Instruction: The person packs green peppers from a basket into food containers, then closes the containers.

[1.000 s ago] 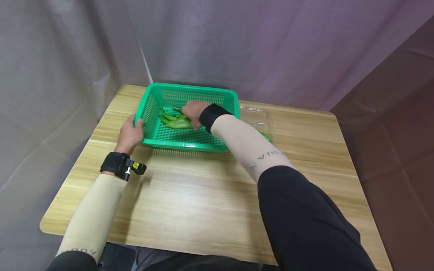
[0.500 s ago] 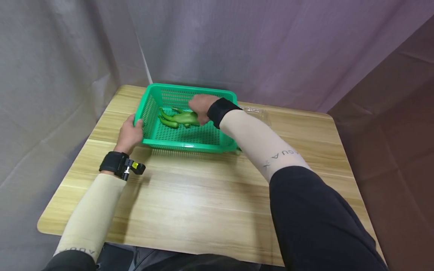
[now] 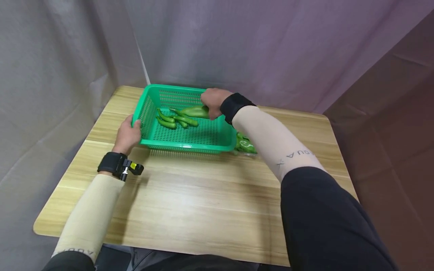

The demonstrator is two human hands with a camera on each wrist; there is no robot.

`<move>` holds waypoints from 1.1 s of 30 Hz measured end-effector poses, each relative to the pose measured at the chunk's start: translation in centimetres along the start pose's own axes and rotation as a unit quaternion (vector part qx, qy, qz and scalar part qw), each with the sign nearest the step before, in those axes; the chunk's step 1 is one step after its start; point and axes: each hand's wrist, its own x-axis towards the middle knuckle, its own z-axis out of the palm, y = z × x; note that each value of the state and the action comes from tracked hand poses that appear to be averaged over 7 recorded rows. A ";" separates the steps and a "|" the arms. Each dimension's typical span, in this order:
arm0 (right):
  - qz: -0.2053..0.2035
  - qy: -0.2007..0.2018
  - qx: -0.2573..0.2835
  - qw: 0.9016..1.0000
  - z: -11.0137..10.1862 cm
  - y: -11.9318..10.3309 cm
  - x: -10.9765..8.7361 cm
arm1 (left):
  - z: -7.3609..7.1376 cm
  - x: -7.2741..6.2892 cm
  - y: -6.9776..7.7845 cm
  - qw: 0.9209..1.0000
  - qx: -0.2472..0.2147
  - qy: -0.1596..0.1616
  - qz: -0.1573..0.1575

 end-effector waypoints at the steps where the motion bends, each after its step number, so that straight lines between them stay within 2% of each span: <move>1: 0.002 0.000 0.002 1.000 -0.1 0.2 -0.2 | 0.0 0.0 0.1 1.000 0.001 -0.001 0.000; 12: 0.003 0.017 0.005 1.000 -0.2 3.4 -2.4 | 0.2 0.3 0.5 1.000 -0.001 0.000 -0.003; 25: 0.052 0.013 0.040 0.998 1.6 8.4 -6.2 | 0.4 0.5 0.6 1.000 -0.009 -0.003 -0.004; 33: 0.090 0.018 0.052 0.994 3.0 10.4 -8.4 | 0.4 0.7 0.5 1.000 0.001 -0.002 0.004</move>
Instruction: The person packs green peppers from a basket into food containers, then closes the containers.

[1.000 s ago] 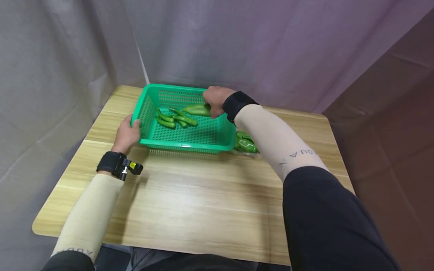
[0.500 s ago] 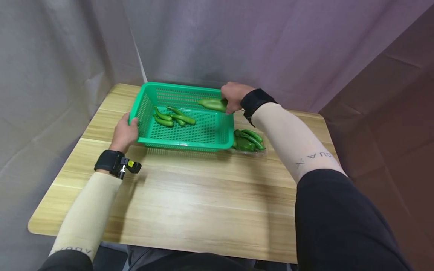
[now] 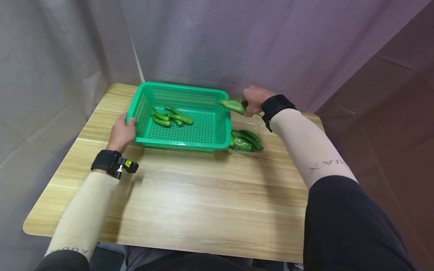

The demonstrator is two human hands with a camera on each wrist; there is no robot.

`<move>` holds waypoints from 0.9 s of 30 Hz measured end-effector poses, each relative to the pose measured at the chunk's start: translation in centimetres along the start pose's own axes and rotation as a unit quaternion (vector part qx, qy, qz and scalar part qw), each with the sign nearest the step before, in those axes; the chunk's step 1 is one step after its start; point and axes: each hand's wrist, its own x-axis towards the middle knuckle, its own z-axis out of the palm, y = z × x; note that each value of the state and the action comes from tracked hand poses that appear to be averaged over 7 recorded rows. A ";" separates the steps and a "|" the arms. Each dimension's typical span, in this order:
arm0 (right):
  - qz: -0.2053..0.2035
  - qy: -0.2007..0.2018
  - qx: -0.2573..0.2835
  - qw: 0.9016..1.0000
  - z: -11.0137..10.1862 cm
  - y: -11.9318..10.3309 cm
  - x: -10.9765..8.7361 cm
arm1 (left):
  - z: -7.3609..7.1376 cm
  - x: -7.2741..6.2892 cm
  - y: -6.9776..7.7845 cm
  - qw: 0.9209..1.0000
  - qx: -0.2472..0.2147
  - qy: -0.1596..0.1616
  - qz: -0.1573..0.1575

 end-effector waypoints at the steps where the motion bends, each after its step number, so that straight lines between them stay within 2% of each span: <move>1: 0.003 0.000 -0.001 1.000 0.1 0.3 -0.2 | 0.0 0.0 0.0 1.000 0.001 0.000 0.001; 16: 0.044 -0.025 0.011 0.999 1.6 3.2 -1.7 | -0.7 0.0 0.2 1.000 0.009 -0.008 0.002; 20: 0.056 -0.040 0.017 0.997 3.0 3.3 -1.8 | -0.8 -0.1 0.1 1.000 0.009 -0.006 0.002; 27: 0.051 -0.060 0.035 0.996 5.7 2.7 -0.9 | -0.9 -0.2 0.1 1.000 0.001 -0.003 0.009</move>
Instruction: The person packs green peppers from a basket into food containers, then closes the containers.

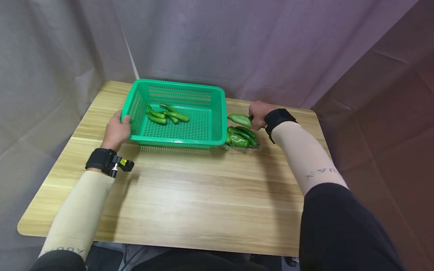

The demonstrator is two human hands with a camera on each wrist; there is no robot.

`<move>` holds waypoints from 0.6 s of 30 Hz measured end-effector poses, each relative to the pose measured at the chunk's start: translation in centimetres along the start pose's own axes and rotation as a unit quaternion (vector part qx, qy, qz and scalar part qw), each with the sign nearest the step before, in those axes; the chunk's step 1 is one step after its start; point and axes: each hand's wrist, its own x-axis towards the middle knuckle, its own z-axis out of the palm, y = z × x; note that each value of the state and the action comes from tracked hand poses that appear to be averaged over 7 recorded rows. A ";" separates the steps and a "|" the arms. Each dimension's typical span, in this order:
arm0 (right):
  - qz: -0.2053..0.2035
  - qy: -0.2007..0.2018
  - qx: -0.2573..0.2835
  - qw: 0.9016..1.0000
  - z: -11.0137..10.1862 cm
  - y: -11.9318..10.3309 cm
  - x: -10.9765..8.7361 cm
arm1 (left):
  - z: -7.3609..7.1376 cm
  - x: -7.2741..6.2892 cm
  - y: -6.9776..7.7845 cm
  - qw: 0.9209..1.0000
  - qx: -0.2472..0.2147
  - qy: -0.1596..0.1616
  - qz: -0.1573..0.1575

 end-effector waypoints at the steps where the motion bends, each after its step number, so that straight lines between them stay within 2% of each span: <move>1: -0.002 0.000 0.000 1.000 0.2 -0.2 0.1 | 0.0 0.0 0.0 1.000 -0.001 -0.001 0.000; 5: -0.017 0.012 -0.005 1.000 0.8 -1.0 0.4 | 0.0 0.0 -0.1 1.000 -0.002 -0.003 0.000; 7: -0.015 0.006 0.010 1.000 1.0 -1.3 0.4 | 0.1 0.0 -0.1 1.000 -0.001 -0.004 -0.002; 13: 0.044 -0.048 0.096 0.993 1.6 -1.8 0.3 | 0.1 -0.1 0.0 1.000 0.002 -0.006 -0.006; 18: 0.048 -0.059 0.117 0.990 2.3 -1.8 0.9 | 0.0 -0.1 0.1 1.000 0.002 -0.010 -0.010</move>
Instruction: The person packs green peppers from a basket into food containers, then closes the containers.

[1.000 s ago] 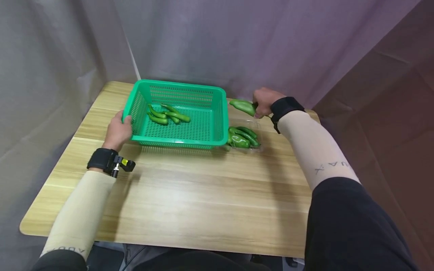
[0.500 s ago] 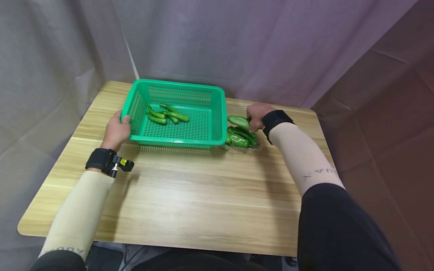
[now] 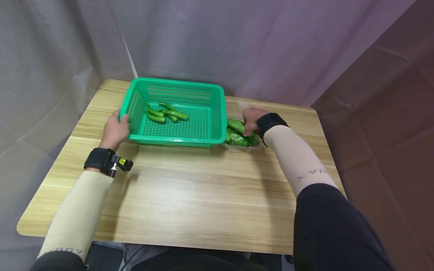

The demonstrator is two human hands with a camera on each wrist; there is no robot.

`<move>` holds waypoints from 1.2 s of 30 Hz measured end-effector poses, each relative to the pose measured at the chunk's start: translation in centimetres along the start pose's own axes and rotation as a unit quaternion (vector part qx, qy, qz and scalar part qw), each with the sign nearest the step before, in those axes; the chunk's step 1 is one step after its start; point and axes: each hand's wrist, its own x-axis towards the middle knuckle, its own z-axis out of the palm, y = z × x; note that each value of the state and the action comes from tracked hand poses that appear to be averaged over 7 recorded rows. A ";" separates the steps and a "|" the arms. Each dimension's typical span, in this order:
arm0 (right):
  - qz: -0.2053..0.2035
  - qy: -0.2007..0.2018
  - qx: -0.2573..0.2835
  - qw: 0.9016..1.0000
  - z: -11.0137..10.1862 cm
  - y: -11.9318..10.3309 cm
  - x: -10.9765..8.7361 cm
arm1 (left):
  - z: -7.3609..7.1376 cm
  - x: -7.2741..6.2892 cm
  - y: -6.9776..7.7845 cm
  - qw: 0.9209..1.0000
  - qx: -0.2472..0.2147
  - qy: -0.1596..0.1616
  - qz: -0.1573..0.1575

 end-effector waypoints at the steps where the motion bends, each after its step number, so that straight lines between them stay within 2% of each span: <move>1: -0.002 -0.001 0.000 1.000 0.1 0.1 0.2 | 0.0 0.0 0.0 1.000 -0.001 0.000 -0.001; 5: -0.001 -0.006 0.000 1.000 0.1 0.3 0.5 | 0.1 0.1 -0.1 1.000 -0.004 0.001 -0.001; 11: 0.024 -0.023 0.031 0.999 -0.7 -0.3 0.0 | 0.1 0.3 -0.1 1.000 -0.006 0.004 -0.001; 15: 0.022 -0.008 0.040 0.999 -1.0 -0.6 -0.3 | 0.0 0.3 -0.1 1.000 -0.006 0.005 -0.001; 21: -0.017 0.013 0.013 1.000 -0.8 -0.8 0.2 | 0.1 0.4 -0.3 1.000 -0.009 0.005 -0.002; 24: -0.023 0.020 0.002 1.000 -0.6 -0.6 0.5 | 0.2 0.4 -0.3 1.000 -0.007 0.002 -0.002; 36: -0.010 0.052 -0.033 0.998 -0.3 -1.3 1.3 | 0.1 0.1 0.0 1.000 -0.005 0.006 -0.003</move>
